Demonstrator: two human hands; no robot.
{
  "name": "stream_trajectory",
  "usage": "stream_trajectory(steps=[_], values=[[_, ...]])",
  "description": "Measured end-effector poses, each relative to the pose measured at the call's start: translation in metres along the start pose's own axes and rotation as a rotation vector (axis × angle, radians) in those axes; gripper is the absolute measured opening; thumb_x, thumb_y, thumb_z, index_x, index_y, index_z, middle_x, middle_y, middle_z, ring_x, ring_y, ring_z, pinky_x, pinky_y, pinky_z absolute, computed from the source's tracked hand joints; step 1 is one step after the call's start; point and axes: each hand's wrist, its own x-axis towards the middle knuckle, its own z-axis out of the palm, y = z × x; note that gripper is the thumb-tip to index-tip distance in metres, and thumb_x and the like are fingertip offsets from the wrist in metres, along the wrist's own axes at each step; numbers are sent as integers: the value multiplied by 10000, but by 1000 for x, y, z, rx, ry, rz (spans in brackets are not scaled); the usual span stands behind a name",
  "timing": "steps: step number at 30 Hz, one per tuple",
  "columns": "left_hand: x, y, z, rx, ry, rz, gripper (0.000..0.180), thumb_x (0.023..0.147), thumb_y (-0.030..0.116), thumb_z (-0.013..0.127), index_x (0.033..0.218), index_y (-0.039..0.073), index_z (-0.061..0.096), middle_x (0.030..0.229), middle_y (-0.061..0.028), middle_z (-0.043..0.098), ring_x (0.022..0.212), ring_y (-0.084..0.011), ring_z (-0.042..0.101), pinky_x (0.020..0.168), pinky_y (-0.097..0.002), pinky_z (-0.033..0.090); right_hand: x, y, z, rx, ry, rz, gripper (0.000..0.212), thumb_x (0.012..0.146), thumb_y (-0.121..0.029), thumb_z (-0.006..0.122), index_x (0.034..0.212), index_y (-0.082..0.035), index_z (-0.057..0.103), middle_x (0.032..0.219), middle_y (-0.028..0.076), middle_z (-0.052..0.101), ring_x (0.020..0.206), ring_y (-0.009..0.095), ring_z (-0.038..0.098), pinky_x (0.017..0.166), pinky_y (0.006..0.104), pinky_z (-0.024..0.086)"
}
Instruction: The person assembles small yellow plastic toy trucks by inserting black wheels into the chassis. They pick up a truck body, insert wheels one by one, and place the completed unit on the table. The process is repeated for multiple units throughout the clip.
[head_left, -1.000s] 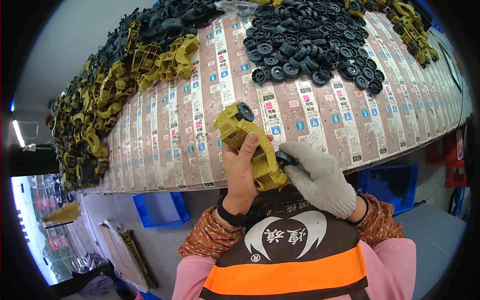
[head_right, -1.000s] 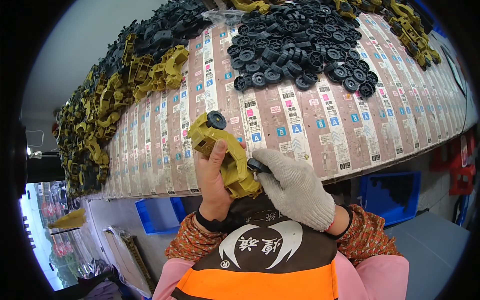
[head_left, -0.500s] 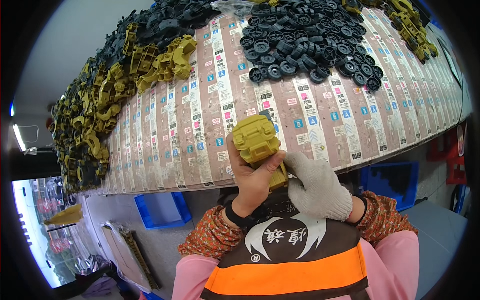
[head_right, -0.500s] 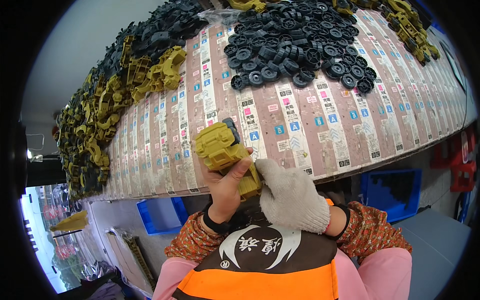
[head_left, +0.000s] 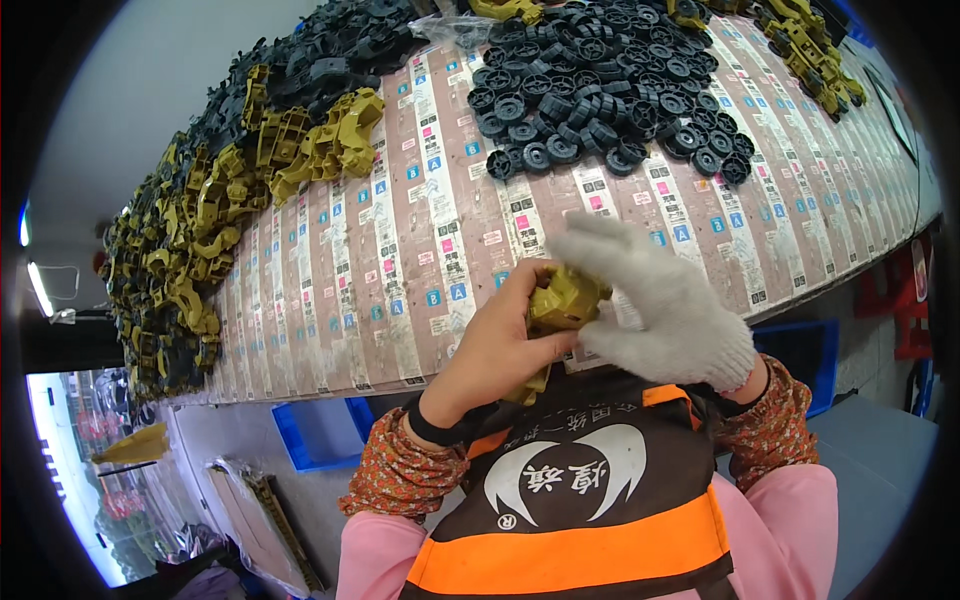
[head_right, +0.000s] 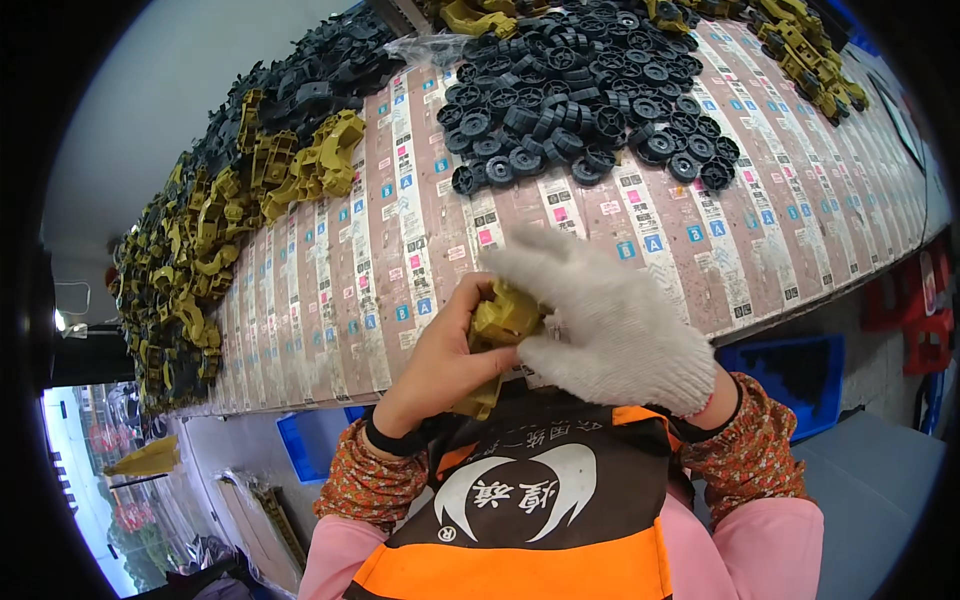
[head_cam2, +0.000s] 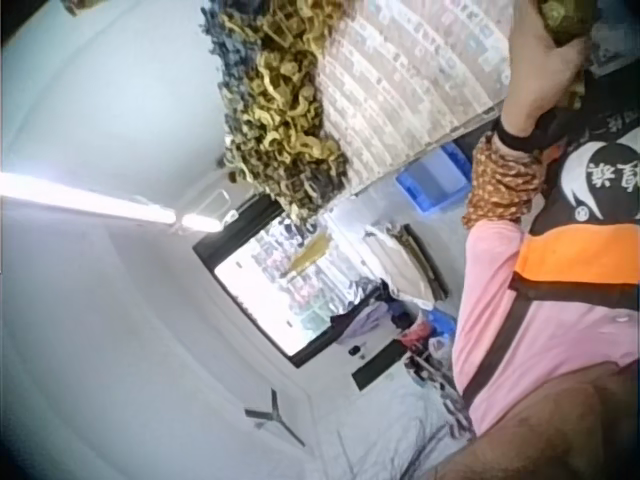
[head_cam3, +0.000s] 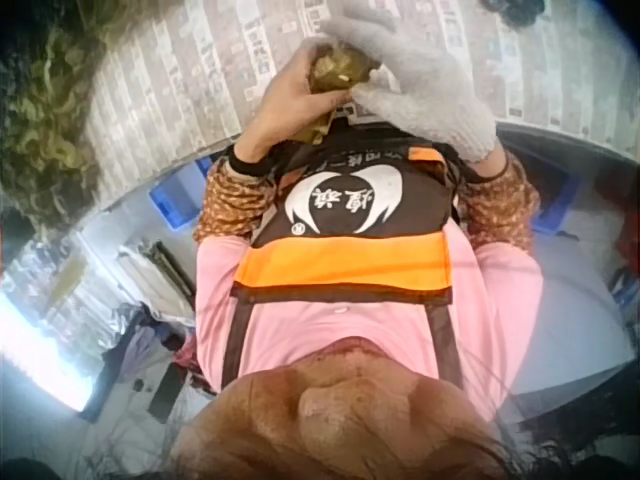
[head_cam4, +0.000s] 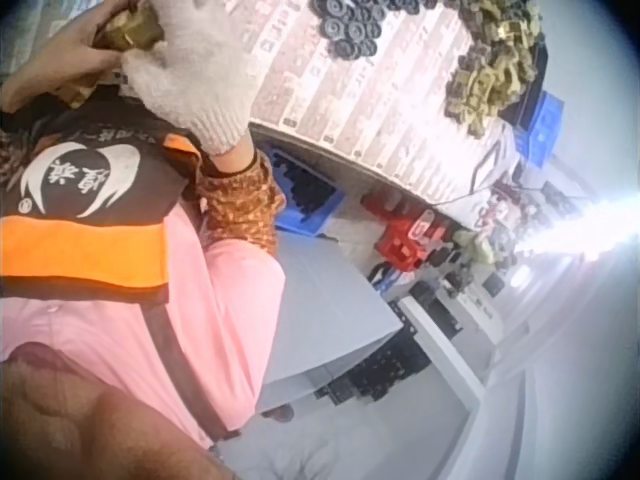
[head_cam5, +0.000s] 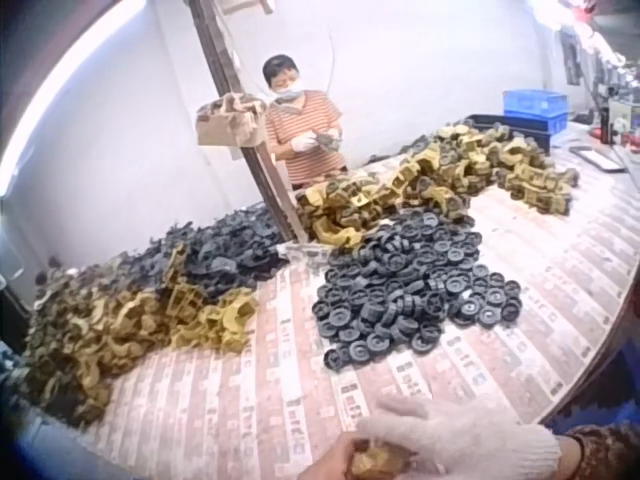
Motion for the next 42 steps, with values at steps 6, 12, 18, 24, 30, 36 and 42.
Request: stream_trajectory(steps=[6,12,18,24,30,36,42], values=[[-8,3,-34,-465,-145,-280,868,936,223,771,1622,123,249,1486,-130,535,1287,-303,614,978,-406,506,-22,39,-4,284,-38,270,464,820,-112,837,1226,-44,623,1080,92,685,958,175,699,849,344,579],[-7,-19,-14,-828,84,43,1016,925,400,831,1690,132,219,1598,-127,470,1409,-304,544,1079,-477,514,-27,29,0,657,34,609,407,887,-182,832,1173,-11,600,1026,80,666,935,138,671,802,300,562],[10,-13,-6,-1169,328,22,591,1090,296,631,1602,146,376,1421,-75,604,1256,-250,659,1060,-491,585,-19,40,-20,72,166,206,245,942,-148,729,1146,-23,679,999,167,744,884,265,743,799,388,580],[-6,-19,-12,-1055,322,-109,514,1089,357,632,1510,103,482,1191,-82,675,1032,-223,727,845,-418,665,11,125,-90,-932,360,140,141,956,-115,656,1082,-71,610,990,162,663,943,378,683,794,487,561],[-10,-22,-6,-1035,323,-145,495,1066,327,677,1462,96,489,1161,-72,670,982,-193,728,802,-376,662,24,137,-76,-902,265,263,184,948,-135,660,1120,-84,621,1058,165,659,1006,393,680,865,513,559],[-10,-28,-2,-1042,312,-174,519,1051,271,703,1480,143,440,1202,-51,642,1029,-176,713,817,-364,658,19,122,-79,-704,293,324,277,935,-129,671,1209,-93,659,1096,182,663,1043,396,676,889,505,560],[-7,-27,-1,-1072,307,-184,538,1049,246,707,1498,149,426,1205,-41,640,1028,-172,711,833,-356,654,11,133,-81,-835,216,178,275,926,-118,678,1198,-81,660,1092,179,667,1063,391,669,888,496,557]])
